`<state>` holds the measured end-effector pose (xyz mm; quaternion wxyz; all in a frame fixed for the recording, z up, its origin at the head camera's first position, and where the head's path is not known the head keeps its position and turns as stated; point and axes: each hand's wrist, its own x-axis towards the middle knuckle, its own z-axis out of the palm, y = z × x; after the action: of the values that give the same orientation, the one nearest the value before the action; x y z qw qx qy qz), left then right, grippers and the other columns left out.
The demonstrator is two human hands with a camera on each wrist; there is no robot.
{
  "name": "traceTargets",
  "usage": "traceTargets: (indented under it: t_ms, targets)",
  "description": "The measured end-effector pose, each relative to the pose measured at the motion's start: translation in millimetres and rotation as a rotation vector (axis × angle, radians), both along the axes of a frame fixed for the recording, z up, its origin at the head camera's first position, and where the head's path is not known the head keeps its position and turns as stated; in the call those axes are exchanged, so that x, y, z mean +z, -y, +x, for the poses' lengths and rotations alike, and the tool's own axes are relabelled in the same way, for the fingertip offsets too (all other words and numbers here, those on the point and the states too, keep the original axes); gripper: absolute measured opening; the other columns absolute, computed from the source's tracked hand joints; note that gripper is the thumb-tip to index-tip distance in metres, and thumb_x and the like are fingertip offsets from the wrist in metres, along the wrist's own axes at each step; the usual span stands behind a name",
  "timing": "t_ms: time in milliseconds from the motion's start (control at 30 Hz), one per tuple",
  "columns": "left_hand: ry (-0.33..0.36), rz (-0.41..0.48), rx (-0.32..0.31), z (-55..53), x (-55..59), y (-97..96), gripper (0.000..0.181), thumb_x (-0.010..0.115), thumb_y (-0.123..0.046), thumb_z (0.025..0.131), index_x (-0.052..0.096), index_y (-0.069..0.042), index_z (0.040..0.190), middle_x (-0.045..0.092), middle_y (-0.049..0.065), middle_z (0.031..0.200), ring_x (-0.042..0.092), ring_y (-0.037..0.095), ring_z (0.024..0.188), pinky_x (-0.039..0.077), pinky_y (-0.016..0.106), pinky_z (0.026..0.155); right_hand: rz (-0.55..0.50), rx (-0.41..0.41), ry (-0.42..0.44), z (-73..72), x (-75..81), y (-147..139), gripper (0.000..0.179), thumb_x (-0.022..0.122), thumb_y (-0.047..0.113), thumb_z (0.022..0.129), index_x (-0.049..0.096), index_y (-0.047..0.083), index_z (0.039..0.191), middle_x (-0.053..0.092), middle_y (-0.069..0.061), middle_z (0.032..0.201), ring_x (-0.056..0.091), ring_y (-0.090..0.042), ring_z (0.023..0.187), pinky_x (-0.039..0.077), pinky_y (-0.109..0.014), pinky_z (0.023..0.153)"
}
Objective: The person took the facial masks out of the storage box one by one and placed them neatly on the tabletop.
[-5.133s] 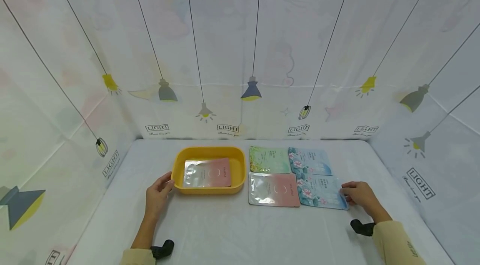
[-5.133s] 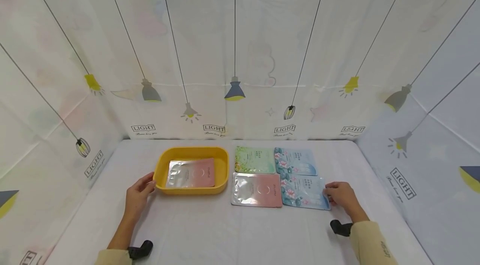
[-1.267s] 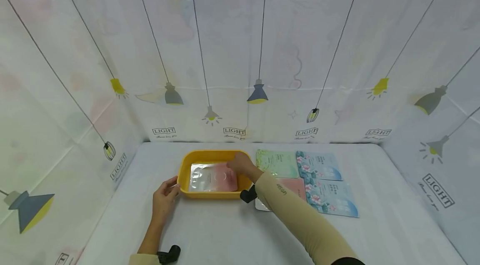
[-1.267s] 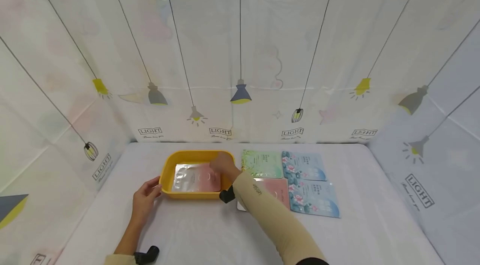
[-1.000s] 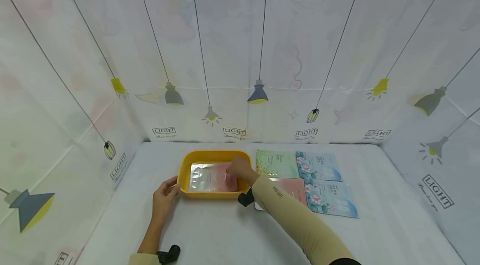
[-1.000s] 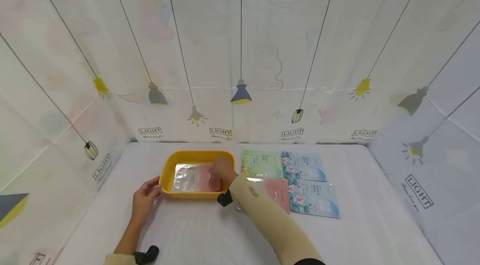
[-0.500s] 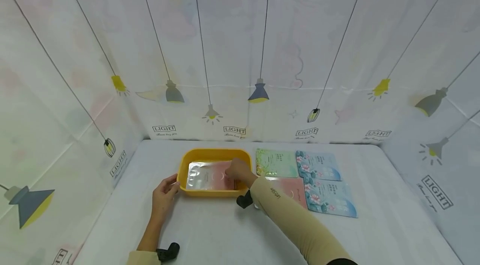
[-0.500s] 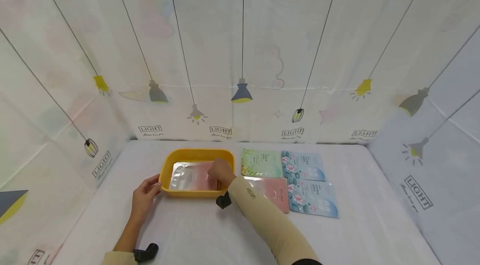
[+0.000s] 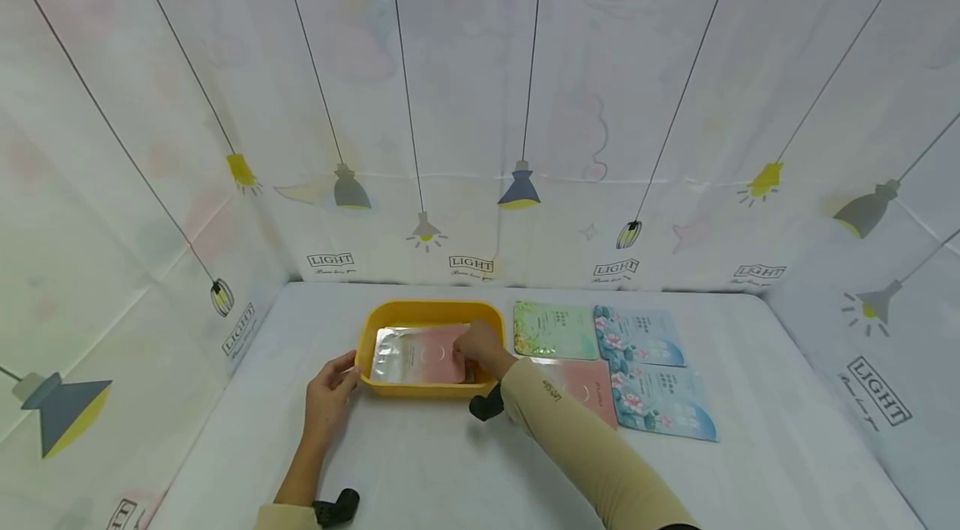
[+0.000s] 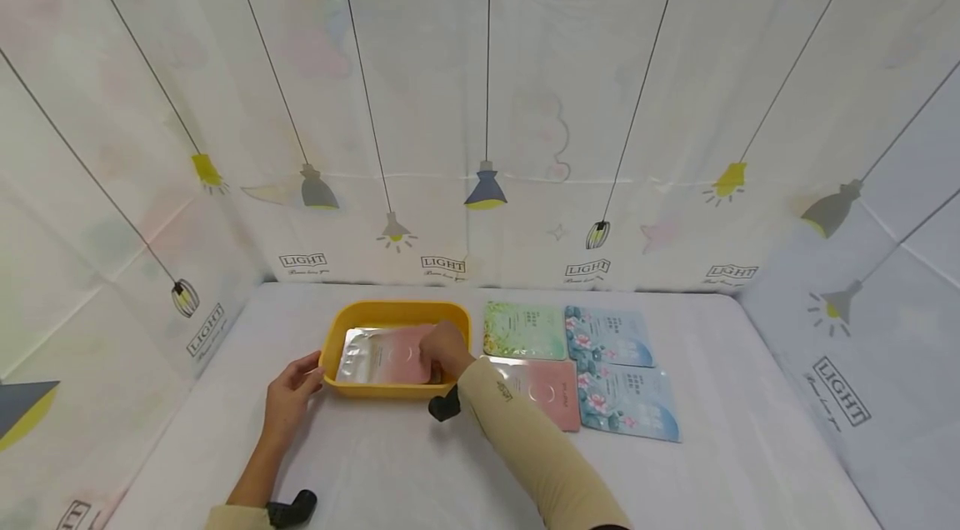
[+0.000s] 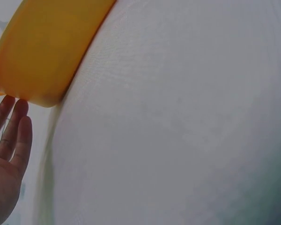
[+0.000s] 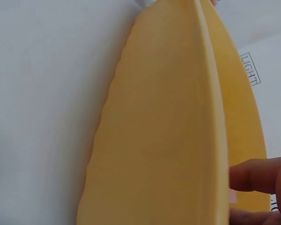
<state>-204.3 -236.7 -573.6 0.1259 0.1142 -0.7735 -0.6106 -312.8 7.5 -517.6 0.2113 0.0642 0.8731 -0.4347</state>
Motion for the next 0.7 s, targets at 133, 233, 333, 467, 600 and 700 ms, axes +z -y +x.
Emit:
traceTargets:
  t_ms: [133,233,333,467,600,700]
  targets:
    - [0.032,0.007,-0.005,0.2,2.6,0.8,0.04,0.064,-0.019,0.095,0.058,-0.005,0.132,0.06,0.018,0.134,0.06,-0.01,0.089,0.05,0.008,0.077,-0.065,-0.041,-0.005,0.1,-1.6,1,0.005,0.068,0.002,0.078,0.068,-0.002,0.082,0.05,-0.006,0.066,0.051,-0.022,0.061,0.042,-0.025,0.052]
    - [0.053,0.005,-0.01,3.6,12.9,-2.1,0.039,0.063,-0.016,0.095,0.057,-0.003,0.132,0.059,0.019,0.134,0.059,-0.011,0.087,0.05,0.007,0.077,-0.093,-0.064,-0.008,1.0,-0.7,2,0.008,0.067,0.003,0.08,0.066,-0.002,0.087,0.05,-0.007,0.07,0.053,-0.023,0.068,0.043,-0.026,0.056]
    - [0.055,-0.015,-0.018,9.0,26.6,-7.4,0.039,0.061,-0.013,0.096,0.056,0.0,0.132,0.059,0.021,0.134,0.059,-0.011,0.087,0.05,0.008,0.076,-0.103,-0.083,-0.013,2.1,0.0,2,0.011,0.067,0.003,0.081,0.065,-0.002,0.091,0.05,-0.008,0.073,0.053,-0.025,0.073,0.043,-0.027,0.058]
    - [0.052,-0.044,-0.028,11.7,33.3,-10.0,0.039,0.061,-0.013,0.096,0.055,0.002,0.132,0.058,0.024,0.134,0.059,-0.011,0.087,0.05,0.008,0.076,-0.121,-0.106,-0.005,3.4,0.8,2,0.018,0.068,0.003,0.08,0.063,-0.002,0.097,0.054,-0.01,0.081,0.055,-0.025,0.079,0.046,-0.027,0.061]
    - [0.055,-0.029,-0.018,5.1,18.0,-4.2,0.041,0.062,-0.019,0.096,0.056,-0.002,0.133,0.058,0.02,0.135,0.058,-0.012,0.087,0.05,0.008,0.076,-0.178,-0.124,0.001,4.3,0.1,1,0.023,0.07,0.004,0.081,0.062,0.0,0.102,0.059,-0.011,0.089,0.057,-0.025,0.083,0.051,-0.025,0.066]
    - [0.059,-0.026,-0.014,0.2,7.6,0.4,0.042,0.063,-0.021,0.096,0.057,-0.004,0.133,0.058,0.019,0.135,0.058,-0.012,0.087,0.05,0.008,0.076,-0.245,-0.139,-0.011,4.9,-0.2,-1,0.021,0.07,0.005,0.082,0.063,0.0,0.101,0.059,-0.01,0.09,0.057,-0.024,0.081,0.051,-0.024,0.064]
